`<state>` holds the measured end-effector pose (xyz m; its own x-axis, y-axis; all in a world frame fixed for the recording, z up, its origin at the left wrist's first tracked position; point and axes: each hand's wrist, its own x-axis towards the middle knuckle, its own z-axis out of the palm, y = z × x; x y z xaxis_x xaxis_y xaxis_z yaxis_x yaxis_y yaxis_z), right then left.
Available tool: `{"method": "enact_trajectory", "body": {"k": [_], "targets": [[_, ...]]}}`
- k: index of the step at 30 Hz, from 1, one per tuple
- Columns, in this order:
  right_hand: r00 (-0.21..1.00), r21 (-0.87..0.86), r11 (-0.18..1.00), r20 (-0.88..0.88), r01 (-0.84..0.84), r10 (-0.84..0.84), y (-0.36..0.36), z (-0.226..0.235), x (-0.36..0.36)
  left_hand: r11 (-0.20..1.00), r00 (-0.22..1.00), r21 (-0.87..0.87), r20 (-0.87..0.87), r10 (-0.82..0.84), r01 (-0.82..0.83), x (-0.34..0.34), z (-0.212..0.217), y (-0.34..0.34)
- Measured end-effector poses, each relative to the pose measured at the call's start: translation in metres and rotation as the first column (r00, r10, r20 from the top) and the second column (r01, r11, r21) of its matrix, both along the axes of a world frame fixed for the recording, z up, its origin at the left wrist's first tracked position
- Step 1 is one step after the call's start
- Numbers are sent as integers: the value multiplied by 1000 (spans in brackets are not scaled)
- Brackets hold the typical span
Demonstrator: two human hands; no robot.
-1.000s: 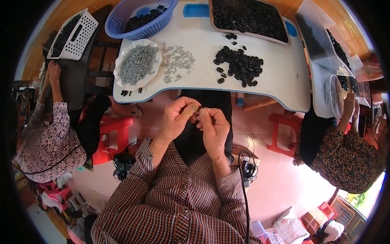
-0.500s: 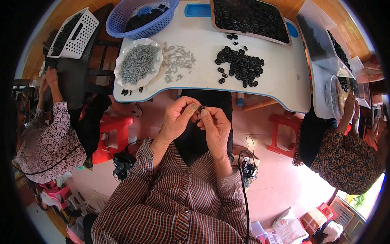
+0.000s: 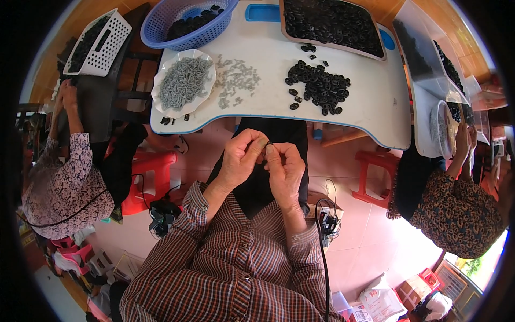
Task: The person assembles plastic components by picking small parts from the table and attaching them together by hand.
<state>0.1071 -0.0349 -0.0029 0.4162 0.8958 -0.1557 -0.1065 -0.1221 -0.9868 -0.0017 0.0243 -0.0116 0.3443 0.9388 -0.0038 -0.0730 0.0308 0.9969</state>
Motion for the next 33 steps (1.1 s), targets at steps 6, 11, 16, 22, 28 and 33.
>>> {"method": "enact_trajectory", "body": {"k": [6, 11, 16, 22, 28, 33], "targets": [[999, -28, 1000, -36, 8, -9, 0, 2, 3, 996, 999, -87, 28, 30, -27, 3, 4, -2], [996, -45, 999, -84, 15, -19, 3, 7, 4, 996, 999, -85, 17, 29, -28, 2, 6, 1], [997, -57, 998, -78, -31, 26, 4, 3, 8, 999, 999, -34, -36, 2, -3, 3, 4, 3], [996, -51, 999, -84, -8, 4, 4, -1, 13, 997, 999, -55, -25, -47, 45, 6, 4, 8], [993, -83, 993, -75, 88, -94, 4, -4, 21, 969, 973, 244, -227, 31, 26, 19, 0, 37], [986, -60, 989, -88, 136, -141, 3, -7, 26, 781, 896, 622, -378, 232, 60, 46, -14, 66]]}}
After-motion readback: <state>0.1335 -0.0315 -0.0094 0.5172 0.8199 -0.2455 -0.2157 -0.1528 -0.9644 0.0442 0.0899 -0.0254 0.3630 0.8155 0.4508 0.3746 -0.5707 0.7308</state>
